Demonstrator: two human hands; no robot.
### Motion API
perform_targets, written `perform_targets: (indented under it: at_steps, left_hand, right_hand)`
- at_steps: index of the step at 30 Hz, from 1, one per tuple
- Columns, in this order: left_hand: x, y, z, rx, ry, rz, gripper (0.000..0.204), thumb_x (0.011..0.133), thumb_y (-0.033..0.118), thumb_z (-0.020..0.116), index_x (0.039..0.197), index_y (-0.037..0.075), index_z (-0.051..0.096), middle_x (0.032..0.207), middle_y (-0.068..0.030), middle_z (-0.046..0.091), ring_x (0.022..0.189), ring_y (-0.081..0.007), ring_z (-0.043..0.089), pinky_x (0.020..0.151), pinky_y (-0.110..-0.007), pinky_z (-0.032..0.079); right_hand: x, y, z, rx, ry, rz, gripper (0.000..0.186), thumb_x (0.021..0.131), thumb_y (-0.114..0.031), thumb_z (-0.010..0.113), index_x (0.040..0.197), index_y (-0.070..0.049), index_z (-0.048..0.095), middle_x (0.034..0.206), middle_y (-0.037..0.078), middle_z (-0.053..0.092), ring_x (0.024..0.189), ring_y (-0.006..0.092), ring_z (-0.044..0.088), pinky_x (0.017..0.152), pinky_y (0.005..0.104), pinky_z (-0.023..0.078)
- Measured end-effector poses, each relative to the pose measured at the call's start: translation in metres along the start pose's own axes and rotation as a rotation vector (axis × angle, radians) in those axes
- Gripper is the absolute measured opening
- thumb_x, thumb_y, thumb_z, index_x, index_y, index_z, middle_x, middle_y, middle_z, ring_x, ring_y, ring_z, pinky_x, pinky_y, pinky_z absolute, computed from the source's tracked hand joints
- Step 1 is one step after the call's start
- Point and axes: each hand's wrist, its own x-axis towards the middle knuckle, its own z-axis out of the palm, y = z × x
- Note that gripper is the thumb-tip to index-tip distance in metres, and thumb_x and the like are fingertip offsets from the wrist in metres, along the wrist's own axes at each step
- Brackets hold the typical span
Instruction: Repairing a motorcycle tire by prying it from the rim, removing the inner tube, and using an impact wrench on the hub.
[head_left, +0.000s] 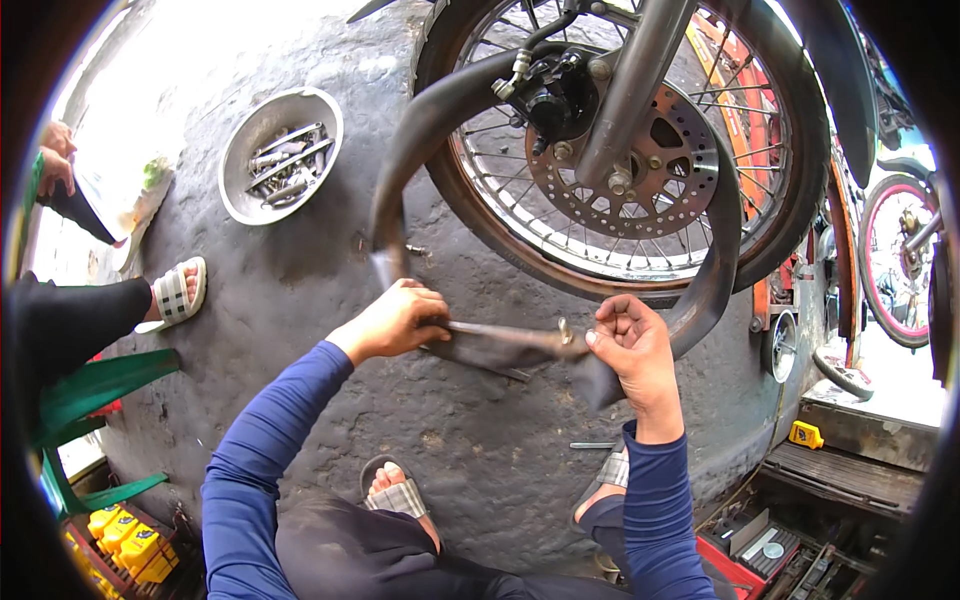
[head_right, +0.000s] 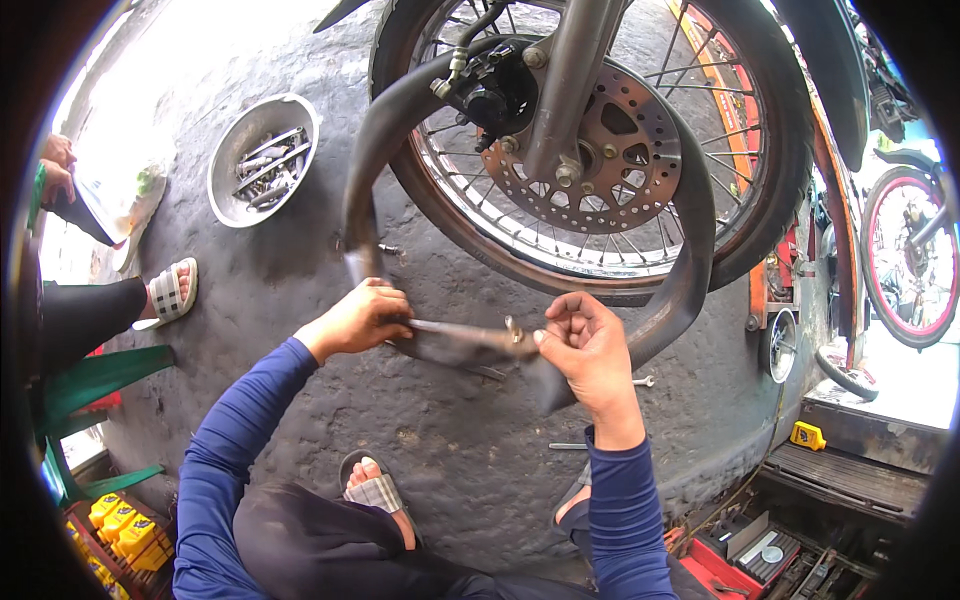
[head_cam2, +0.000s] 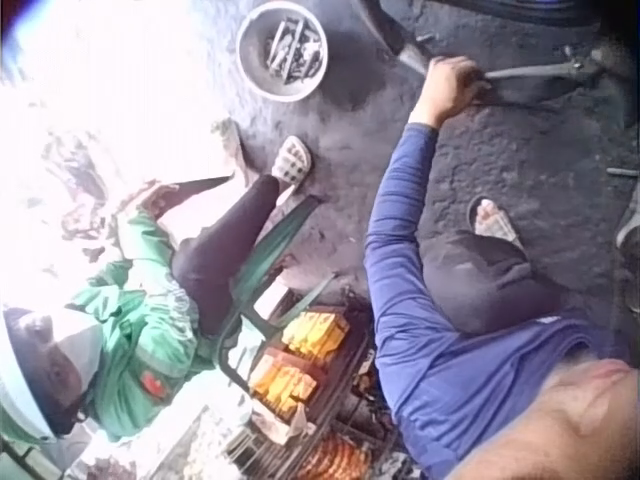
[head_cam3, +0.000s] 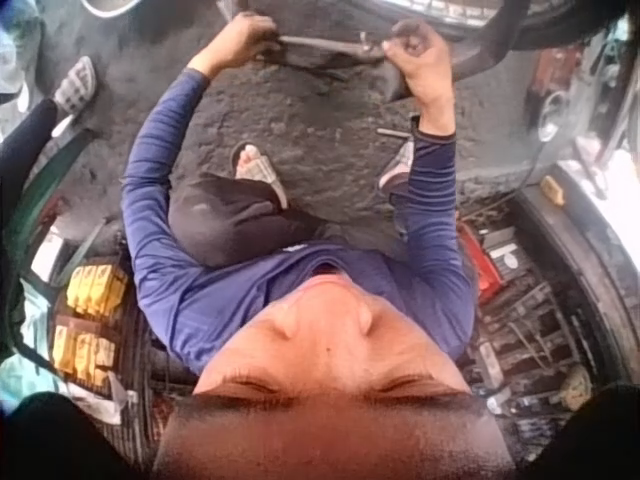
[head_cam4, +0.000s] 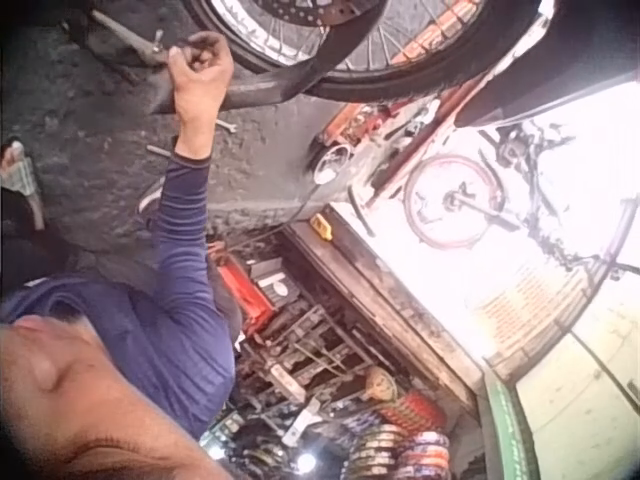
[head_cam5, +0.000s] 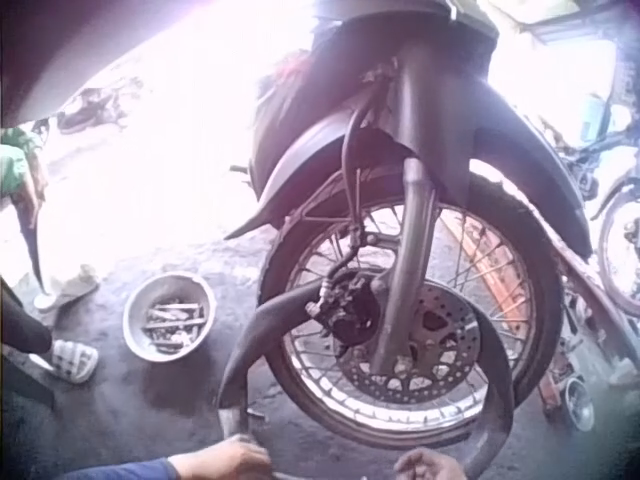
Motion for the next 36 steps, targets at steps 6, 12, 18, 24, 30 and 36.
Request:
perform_targets:
  at_steps: [6, 12, 18, 24, 30, 36]
  left_hand:
    - [-0.017, 0.000, -0.033, -0.251, 0.148, -0.059, 0.021, 0.082, 0.013, 0.072, 0.094, -0.002, 0.065, 0.083, -0.0142, 0.063, 0.079, -0.0286, 0.063, 0.071, -0.036, 0.049]
    - [-0.017, 0.013, -0.076, -0.289, -0.001, -0.278, 0.056, 0.064, 0.042, 0.085, 0.102, 0.005, 0.065, 0.092, -0.0079, 0.062, 0.089, -0.0215, 0.058, 0.082, -0.036, 0.045]
    - [-0.038, 0.038, -0.039, 0.248, 0.695, -0.019, 0.077, 0.058, 0.047, 0.085, 0.116, 0.006, 0.057, 0.108, -0.0129, 0.054, 0.105, -0.0305, 0.051, 0.088, -0.043, 0.043]
    - [-0.067, 0.057, 0.059, -1.476, 0.113, -0.538, 0.050, 0.090, 0.049, 0.062, 0.116, 0.007, 0.057, 0.106, -0.0056, 0.061, 0.098, -0.0208, 0.062, 0.086, -0.037, 0.051]
    - [-0.014, 0.059, 0.003, -1.780, 0.648, -0.287, 0.052, 0.092, 0.024, 0.062, 0.136, 0.006, 0.042, 0.119, -0.0104, 0.060, 0.106, -0.0235, 0.063, 0.086, -0.039, 0.055]
    - [-0.019, 0.069, -0.015, -1.684, 0.704, -0.204, 0.057, 0.086, 0.009, 0.063, 0.138, 0.006, 0.040, 0.125, -0.0111, 0.057, 0.113, -0.0237, 0.060, 0.096, -0.043, 0.051]
  right_hand:
    - [-0.006, 0.013, -0.007, -0.447, -0.329, 0.156, 0.027, 0.083, -0.018, 0.074, 0.100, 0.002, 0.067, 0.087, 0.002, 0.065, 0.079, 0.0080, 0.055, 0.072, 0.0249, 0.045]
    - [0.000, 0.008, 0.000, -0.519, -0.484, 0.111, 0.034, 0.084, -0.020, 0.075, 0.107, 0.003, 0.066, 0.086, 0.002, 0.065, 0.081, 0.0097, 0.055, 0.075, 0.0267, 0.046]
    - [0.009, -0.004, 0.020, -0.198, -0.415, 0.226, 0.034, 0.086, -0.019, 0.073, 0.109, 0.005, 0.066, 0.089, -0.001, 0.064, 0.083, 0.0047, 0.052, 0.074, 0.0213, 0.044]
    - [0.011, 0.018, 0.072, -0.061, -0.364, 0.119, 0.027, 0.087, -0.016, 0.072, 0.105, 0.003, 0.066, 0.090, -0.001, 0.065, 0.083, 0.0044, 0.053, 0.074, 0.0205, 0.044]
    - [0.000, 0.029, 0.113, -0.669, 0.018, -0.600, 0.017, 0.068, 0.002, 0.070, 0.080, -0.004, 0.061, 0.074, 0.011, 0.057, 0.066, 0.0302, 0.056, 0.061, 0.0366, 0.043]
    - [0.011, 0.039, 0.115, -0.601, 0.092, -0.775, 0.020, 0.067, 0.003, 0.071, 0.081, -0.004, 0.058, 0.077, 0.009, 0.054, 0.065, 0.0280, 0.054, 0.058, 0.0367, 0.043]
